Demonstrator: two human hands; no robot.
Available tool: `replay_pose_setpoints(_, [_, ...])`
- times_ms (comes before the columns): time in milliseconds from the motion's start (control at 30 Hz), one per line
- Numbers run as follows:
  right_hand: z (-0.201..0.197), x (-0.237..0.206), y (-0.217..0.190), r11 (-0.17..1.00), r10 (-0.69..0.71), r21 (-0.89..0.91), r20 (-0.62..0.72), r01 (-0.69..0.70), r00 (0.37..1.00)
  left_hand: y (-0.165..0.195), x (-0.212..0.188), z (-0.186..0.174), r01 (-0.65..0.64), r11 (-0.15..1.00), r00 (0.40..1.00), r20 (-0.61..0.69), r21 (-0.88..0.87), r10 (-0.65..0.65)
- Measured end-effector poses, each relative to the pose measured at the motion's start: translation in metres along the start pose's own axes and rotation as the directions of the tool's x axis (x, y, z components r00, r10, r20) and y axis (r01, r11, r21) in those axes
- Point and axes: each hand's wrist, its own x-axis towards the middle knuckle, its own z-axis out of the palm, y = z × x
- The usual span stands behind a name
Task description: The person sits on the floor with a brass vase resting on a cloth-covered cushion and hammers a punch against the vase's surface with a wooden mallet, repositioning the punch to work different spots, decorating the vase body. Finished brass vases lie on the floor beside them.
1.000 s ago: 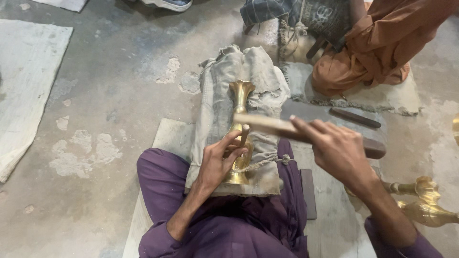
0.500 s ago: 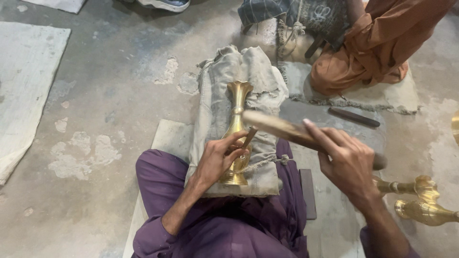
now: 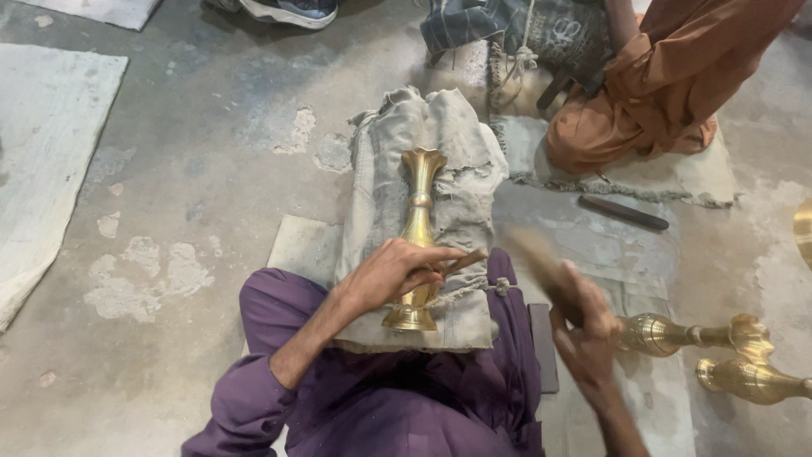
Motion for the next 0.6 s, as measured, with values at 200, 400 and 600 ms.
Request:
replay_pose_setpoints(200, [0.037,-0.056,0.044,0.994,0.064,0.098,-0.175,-0.048,0.982,-0.009,0.007,0.006,-0.106,0.994,0.988,0.118,0.036,0.101])
replay_pose_setpoints(400, [0.048,-0.067,0.037,0.997,0.07,0.043,-0.098,-0.066,0.993,-0.007,0.015,-0.005,-0.148,0.982,0.975,0.184,0.115,0.125])
replay_pose_setpoints(600, [0.042,-0.052,0.007,0.975,0.186,-0.159,0.185,-0.158,0.965,-0.001,0.024,-0.019,-0.14,0.99,0.977,0.166,0.013,0.136])
